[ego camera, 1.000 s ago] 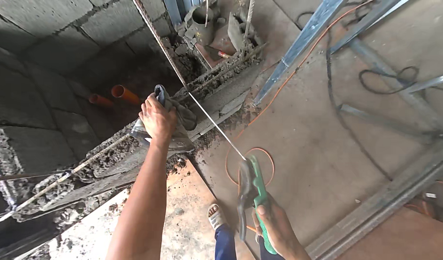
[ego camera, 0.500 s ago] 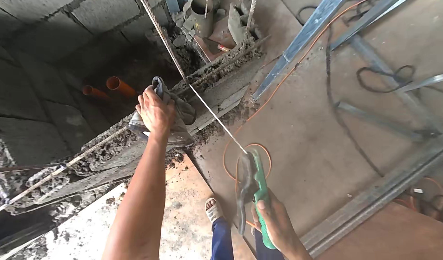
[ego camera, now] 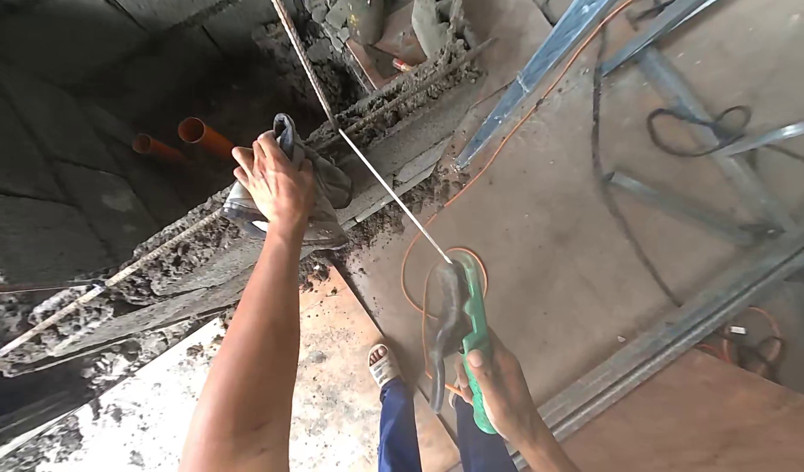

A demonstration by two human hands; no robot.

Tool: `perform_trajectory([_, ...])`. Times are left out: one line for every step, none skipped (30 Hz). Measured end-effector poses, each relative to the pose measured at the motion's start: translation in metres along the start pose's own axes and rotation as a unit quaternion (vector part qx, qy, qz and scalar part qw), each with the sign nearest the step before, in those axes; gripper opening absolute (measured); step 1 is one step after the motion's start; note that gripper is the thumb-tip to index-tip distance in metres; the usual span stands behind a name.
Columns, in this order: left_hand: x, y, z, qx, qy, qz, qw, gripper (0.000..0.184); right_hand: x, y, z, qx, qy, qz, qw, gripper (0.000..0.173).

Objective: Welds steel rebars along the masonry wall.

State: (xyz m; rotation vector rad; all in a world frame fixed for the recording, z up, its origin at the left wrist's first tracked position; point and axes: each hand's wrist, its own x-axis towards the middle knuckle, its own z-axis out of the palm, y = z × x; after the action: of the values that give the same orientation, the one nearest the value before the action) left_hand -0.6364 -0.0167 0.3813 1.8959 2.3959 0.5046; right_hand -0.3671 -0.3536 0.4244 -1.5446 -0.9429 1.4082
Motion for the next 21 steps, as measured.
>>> perform_trajectory([-0.0002,-0.0015,0.0007,0.003,0.000,0.001,1.000,0.061,0.0006,-0.0008,0.0005,-0.007,0.001,0.001,1.000,0.070])
perform_trajectory([-0.0001,-0.0018,0.0014,0.005,-0.001,0.003,1.000,0.060,0.0009,-0.0010,0.0010,-0.017,0.003,0.006,1.000,0.070])
perform_trajectory([-0.0002,-0.0011,0.0015,0.004,-0.002,0.004,1.000,0.060,0.0008,-0.0008,0.0010,-0.023,0.004,0.009,1.000,0.070])
perform_trajectory([-0.0003,-0.0001,0.0014,0.003,-0.001,0.005,1.000,0.060,0.0003,-0.0005,0.0009,-0.022,0.004,0.009,1.000,0.070])
perform_trajectory([0.0001,0.0006,0.0011,0.002,0.000,0.005,1.000,0.060,-0.0006,-0.0007,0.0013,-0.013,0.004,0.005,1.000,0.069])
perform_trajectory([0.0009,0.0002,0.0003,0.002,0.000,0.004,1.000,0.059,-0.0018,-0.0013,0.0020,-0.005,0.004,-0.001,1.000,0.068])
perform_trajectory([0.0013,-0.0011,0.0001,0.003,-0.001,0.004,1.000,0.059,-0.0031,-0.0021,0.0028,-0.002,0.004,-0.002,1.000,0.067])
perform_trajectory([0.0012,-0.0025,0.0008,-0.001,-0.002,0.007,1.000,0.057,-0.0034,-0.0026,0.0036,-0.006,0.007,0.002,1.000,0.067])
perform_trajectory([0.0010,-0.0034,0.0022,-0.003,0.000,0.009,1.000,0.055,-0.0026,-0.0020,0.0039,-0.008,0.009,0.007,1.000,0.068])
perform_trajectory([0.0008,-0.0023,0.0030,-0.004,-0.001,0.006,1.000,0.055,-0.0013,-0.0007,0.0034,-0.008,0.006,0.011,1.000,0.068])
perform_trajectory([0.0011,-0.0004,0.0027,-0.003,-0.006,-0.001,1.000,0.055,0.0002,0.0000,0.0031,-0.005,0.007,0.010,1.000,0.069])
perform_trajectory([0.0026,0.0013,0.0004,-0.003,-0.011,-0.004,1.000,0.057,0.0017,-0.0003,0.0035,0.000,0.009,0.008,1.000,0.069])
perform_trajectory([0.0032,0.0004,-0.0013,-0.005,-0.011,-0.004,1.000,0.060,0.0020,-0.0008,0.0039,0.006,0.010,0.006,1.000,0.068])
perform_trajectory([0.0019,-0.0022,-0.0008,-0.002,-0.006,0.001,1.000,0.061,0.0008,-0.0017,0.0041,0.011,0.010,0.006,1.000,0.068])
perform_trajectory([0.0007,-0.0039,0.0014,0.003,0.001,0.008,1.000,0.060,-0.0002,-0.0023,0.0037,0.017,0.010,0.005,1.000,0.068])
perform_trajectory([0.0009,-0.0038,0.0031,0.004,0.005,0.011,1.000,0.060,-0.0006,-0.0024,0.0032,0.021,0.011,0.002,1.000,0.066])
perform_trajectory([0.0014,-0.0032,0.0036,0.002,0.007,0.010,1.000,0.060,-0.0009,-0.0023,0.0026,0.027,0.010,0.000,1.000,0.065])
perform_trajectory([0.0015,-0.0032,0.0032,-0.001,0.007,0.008,1.000,0.060,-0.0011,-0.0016,0.0024,0.034,0.008,-0.001,0.999,0.065])
perform_trajectory([0.0014,-0.0033,0.0019,-0.002,0.006,0.006,1.000,0.060,-0.0013,-0.0005,0.0024,0.043,0.004,-0.003,0.999,0.065])
perform_trajectory([0.0013,-0.0035,0.0012,-0.001,0.003,0.005,1.000,0.059,-0.0012,0.0002,0.0022,0.046,0.003,-0.005,0.999,0.065])
perform_trajectory([0.0005,-0.0033,0.0010,-0.004,0.001,0.004,1.000,0.059,-0.0010,0.0006,0.0019,0.040,0.003,-0.007,0.999,0.064])
